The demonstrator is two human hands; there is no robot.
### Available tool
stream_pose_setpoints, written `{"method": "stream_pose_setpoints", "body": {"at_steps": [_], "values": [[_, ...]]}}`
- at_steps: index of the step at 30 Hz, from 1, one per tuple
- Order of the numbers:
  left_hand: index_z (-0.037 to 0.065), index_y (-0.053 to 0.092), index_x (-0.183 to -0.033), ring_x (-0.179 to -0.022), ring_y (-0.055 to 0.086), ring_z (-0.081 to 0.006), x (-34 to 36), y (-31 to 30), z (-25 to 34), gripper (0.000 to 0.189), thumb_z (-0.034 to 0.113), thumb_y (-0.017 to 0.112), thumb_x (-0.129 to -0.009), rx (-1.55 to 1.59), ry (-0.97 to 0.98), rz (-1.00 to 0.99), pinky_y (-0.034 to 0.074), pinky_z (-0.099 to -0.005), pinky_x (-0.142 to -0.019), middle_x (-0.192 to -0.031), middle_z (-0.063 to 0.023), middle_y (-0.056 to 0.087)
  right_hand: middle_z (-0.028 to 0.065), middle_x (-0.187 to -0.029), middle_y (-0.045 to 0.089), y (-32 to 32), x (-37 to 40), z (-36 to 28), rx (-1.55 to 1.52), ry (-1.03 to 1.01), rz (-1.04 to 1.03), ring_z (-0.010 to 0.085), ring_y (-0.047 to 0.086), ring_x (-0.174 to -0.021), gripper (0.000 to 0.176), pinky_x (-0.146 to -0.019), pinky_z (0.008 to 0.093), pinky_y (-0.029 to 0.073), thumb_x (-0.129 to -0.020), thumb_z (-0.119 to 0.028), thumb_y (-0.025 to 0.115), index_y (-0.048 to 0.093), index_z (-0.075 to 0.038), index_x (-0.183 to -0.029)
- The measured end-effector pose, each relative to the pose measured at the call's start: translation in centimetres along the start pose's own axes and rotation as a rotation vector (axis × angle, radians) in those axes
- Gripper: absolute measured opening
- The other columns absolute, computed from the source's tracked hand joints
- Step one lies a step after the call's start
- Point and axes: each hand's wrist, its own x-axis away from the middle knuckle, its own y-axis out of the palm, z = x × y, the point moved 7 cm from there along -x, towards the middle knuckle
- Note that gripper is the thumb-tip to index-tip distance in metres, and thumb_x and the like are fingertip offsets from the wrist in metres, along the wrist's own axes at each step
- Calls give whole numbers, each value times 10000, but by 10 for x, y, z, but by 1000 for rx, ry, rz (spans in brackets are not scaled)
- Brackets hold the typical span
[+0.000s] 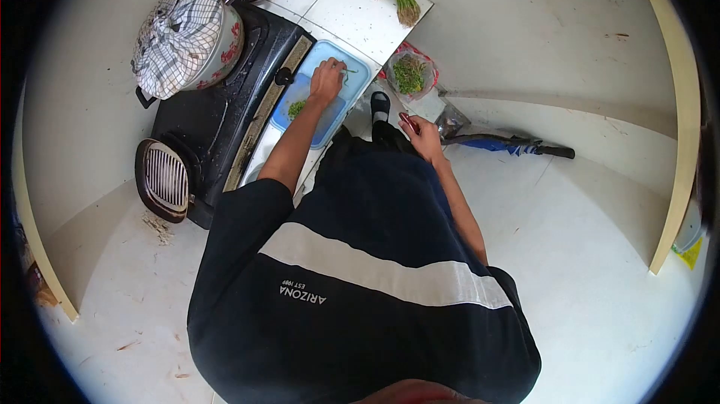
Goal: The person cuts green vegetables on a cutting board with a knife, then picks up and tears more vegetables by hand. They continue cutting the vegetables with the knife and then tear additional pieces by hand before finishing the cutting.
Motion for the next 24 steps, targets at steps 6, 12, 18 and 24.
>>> {"method": "stream_pose_setpoints", "body": {"at_steps": [6, 12, 18, 24], "values": [[146, 719, -1034, -1055, 612, -285, -5, 0, 8, 203, 40, 666, -870, -8, 160, -36, 495, -444, -920, -1075, -57, 647, 226, -841, 701, -1, -14, 5, 1, -31, -10, 385, 673, -729, 360, -695, 442, 514, -968, -350, 704, 742, -8, -1076], [135, 686, -999, -1045, 609, -275, -4, -1, 8, 149, 52, 656, -879, -113, 237, -114, 487, -431, -903, -1080, -47, 642, 236, -836, 696, -11, -24, 5, 6, -16, -23, 385, 672, -724, 362, -694, 437, 511, -970, -350, 703, 742, -3, -1065], [101, 662, -1003, -1032, 601, -309, 0, -14, 2, 104, 52, 644, -913, 36, 173, 4, 485, -450, -900, -1076, -63, 638, 216, -779, 677, -17, -37, -1, -8, -53, 3, 351, 646, -669, 359, -664, 434, 493, -966, -350, 717, 743, 0, -1040], [67, 672, -1046, -956, 663, -269, -2, -21, -10, 113, 51, 665, -934, 353, -117, 27, 526, -406, -831, -997, -77, 689, 167, -738, 661, -5, -57, 4, -52, 18, -82, 261, 629, -634, 359, -637, 393, 491, -986, -352, 710, 727, 2, -1042]]}}
